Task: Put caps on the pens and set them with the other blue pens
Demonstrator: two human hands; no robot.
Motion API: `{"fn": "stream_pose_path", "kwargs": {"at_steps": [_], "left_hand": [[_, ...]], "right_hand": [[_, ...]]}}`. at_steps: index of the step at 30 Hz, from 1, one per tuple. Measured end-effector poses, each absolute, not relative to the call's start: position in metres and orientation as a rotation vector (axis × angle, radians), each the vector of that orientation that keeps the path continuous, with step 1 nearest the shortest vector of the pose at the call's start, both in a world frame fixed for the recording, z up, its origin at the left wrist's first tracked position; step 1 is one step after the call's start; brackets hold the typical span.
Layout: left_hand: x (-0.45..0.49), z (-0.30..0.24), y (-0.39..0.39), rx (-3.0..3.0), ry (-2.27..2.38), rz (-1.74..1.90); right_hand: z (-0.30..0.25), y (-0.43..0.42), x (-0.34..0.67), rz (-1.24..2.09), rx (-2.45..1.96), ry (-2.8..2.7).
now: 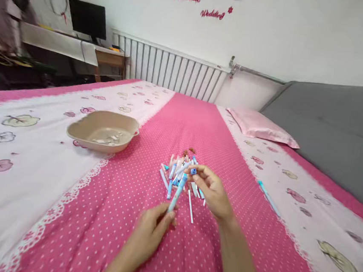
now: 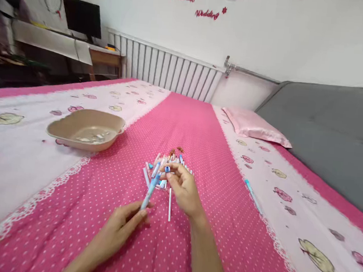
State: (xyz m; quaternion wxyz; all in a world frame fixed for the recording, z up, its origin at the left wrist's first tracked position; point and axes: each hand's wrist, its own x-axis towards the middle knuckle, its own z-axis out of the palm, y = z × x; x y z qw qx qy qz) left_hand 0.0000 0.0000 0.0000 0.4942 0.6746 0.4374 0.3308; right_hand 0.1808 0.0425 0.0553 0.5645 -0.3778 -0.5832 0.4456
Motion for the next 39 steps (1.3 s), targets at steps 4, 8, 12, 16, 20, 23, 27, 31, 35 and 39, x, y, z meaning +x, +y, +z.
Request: {"fn": "stream_pose_path", "kwargs": {"at_steps": [4,8,12,16,20,23,27,31,35,39], "left_hand": [[0.002,0.003,0.001,1.647,1.075,0.796],[0.002,0.003,0.001,1.641,1.069,0.794],[0.001,0.003,0.001,1.648,1.069,0.794],[0.001,0.005,0.001,1.648,1.075,0.796],[0.000,0.005,0.000,1.639,1.073,0.788],[0.000,0.005,0.000,1.638,1.068,0.778],[0.001,0.004,0.001,1.654,1.062,0.776],[0.001,0.004,0.001,1.656,1.064,0.779],[0.002,0.004,0.000,1.668,1.063,0.777],[0.002,0.005,0.001,1.682,1.058,0.771]], "right_hand": [[0.054,0.044,0.178,1.076,-0.906,-1.268],[0.052,0.045,0.177,1.146,-0.898,-1.131],[0.053,0.043,0.178,1.175,-0.876,-1.077],[0.057,0.040,0.179,1.190,-0.869,-1.081],[0.059,0.038,0.180,1.210,-0.857,-1.111],[0.059,0.038,0.181,1.214,-0.853,-1.156],[0.059,0.036,0.183,1.172,-0.882,-1.242],[0.061,0.034,0.186,1.106,-0.915,-1.372],[0.066,0.032,0.186,1.050,-0.965,-1.482],[0.069,0.029,0.186,0.976,-0.989,-1.563]]}}
